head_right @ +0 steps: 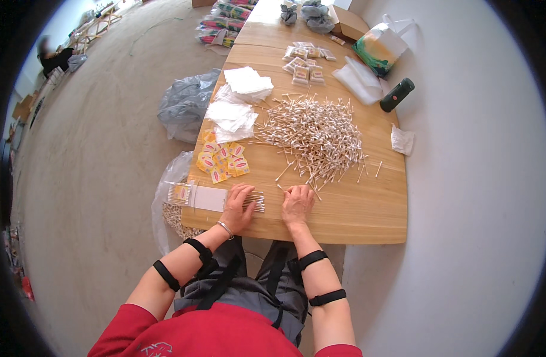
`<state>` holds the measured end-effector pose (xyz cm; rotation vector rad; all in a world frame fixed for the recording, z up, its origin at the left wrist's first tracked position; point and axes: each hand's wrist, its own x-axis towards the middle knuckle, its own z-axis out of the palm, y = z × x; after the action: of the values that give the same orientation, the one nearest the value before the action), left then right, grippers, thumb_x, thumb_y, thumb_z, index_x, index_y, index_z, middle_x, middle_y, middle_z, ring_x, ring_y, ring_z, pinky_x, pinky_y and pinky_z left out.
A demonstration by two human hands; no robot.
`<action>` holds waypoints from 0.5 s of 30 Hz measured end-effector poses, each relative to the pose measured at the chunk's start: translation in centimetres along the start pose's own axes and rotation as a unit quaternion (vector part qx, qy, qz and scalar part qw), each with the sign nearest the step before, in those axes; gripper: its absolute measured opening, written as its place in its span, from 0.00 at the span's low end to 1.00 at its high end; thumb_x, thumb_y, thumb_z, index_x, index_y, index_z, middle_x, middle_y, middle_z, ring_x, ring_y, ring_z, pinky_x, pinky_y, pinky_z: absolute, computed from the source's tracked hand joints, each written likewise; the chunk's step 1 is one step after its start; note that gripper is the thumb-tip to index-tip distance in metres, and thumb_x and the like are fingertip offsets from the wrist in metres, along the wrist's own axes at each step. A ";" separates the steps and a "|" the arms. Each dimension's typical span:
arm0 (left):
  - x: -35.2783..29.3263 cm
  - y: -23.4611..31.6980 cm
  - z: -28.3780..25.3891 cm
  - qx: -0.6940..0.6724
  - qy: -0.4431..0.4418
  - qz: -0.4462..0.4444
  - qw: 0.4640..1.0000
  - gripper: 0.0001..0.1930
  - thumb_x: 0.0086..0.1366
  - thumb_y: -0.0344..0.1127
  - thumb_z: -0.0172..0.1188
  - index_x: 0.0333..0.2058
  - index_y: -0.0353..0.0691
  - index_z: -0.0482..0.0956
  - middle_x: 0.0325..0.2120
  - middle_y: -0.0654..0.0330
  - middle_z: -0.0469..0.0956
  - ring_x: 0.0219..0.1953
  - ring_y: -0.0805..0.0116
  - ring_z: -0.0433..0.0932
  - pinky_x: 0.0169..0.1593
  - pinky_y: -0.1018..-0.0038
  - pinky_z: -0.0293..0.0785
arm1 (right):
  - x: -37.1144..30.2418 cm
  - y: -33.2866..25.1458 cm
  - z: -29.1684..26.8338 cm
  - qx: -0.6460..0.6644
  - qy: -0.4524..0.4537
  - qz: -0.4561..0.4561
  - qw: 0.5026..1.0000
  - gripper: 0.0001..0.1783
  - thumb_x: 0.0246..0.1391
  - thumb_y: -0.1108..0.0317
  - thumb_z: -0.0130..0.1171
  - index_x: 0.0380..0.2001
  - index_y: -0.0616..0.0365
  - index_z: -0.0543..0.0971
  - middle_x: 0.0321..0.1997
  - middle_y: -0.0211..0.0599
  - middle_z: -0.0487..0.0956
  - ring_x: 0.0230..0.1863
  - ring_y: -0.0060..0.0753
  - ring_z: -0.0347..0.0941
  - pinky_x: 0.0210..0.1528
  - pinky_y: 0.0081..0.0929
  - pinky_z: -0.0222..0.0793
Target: Packaging cotton swabs into small plastic bags.
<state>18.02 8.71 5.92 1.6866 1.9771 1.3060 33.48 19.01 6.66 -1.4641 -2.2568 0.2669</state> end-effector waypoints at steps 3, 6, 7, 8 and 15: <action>0.1 0.7 -0.3 -0.027 0.043 -0.030 0.998 0.16 0.57 0.32 0.59 0.45 0.37 0.75 0.45 0.51 0.73 0.55 0.51 0.65 0.60 0.60 0.59 | -0.5 -1.7 1.5 0.192 -0.005 0.017 0.981 0.05 0.51 0.69 0.56 0.29 0.60 0.74 0.32 0.43 0.71 0.38 0.47 0.67 0.44 0.40 0.62; 0.1 0.7 -1.8 -0.051 0.068 -0.037 0.996 0.09 0.60 0.31 0.57 0.39 0.36 0.78 0.38 0.54 0.78 0.48 0.58 0.72 0.53 0.65 0.67 | -2.0 -7.0 1.6 0.324 -0.072 -0.085 0.939 0.06 0.53 0.70 0.54 0.31 0.62 0.73 0.32 0.45 0.72 0.38 0.49 0.68 0.42 0.40 0.64; 0.0 0.6 -2.6 -0.050 0.069 -0.037 0.996 0.09 0.60 0.31 0.57 0.39 0.36 0.78 0.38 0.54 0.78 0.48 0.58 0.72 0.53 0.65 0.67 | -2.2 -8.0 1.3 0.325 -0.071 -0.086 0.939 0.06 0.53 0.70 0.54 0.31 0.62 0.73 0.32 0.45 0.72 0.38 0.49 0.68 0.42 0.40 0.64; -0.2 0.3 -3.6 -0.132 0.067 -0.113 0.982 0.08 0.62 0.31 0.56 0.39 0.36 0.78 0.34 0.57 0.79 0.43 0.64 0.75 0.50 0.69 0.69 | -2.2 -9.0 1.0 0.344 -0.110 -0.077 0.929 0.06 0.53 0.70 0.54 0.32 0.61 0.74 0.33 0.46 0.72 0.39 0.48 0.68 0.43 0.41 0.64; -5.7 -4.3 -13.0 -0.096 0.118 -0.170 0.974 0.07 0.61 0.31 0.59 0.32 0.33 0.80 0.25 0.58 0.80 0.25 0.72 0.78 0.34 0.79 0.74 | 1.1 -4.6 1.6 0.164 0.002 0.018 0.986 0.05 0.50 0.71 0.55 0.31 0.57 0.77 0.37 0.38 0.73 0.44 0.43 0.68 0.47 0.39 0.63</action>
<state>8.11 -2.16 8.19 1.0907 2.0692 1.5587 28.64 18.16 7.30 -1.3279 -2.0630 0.6151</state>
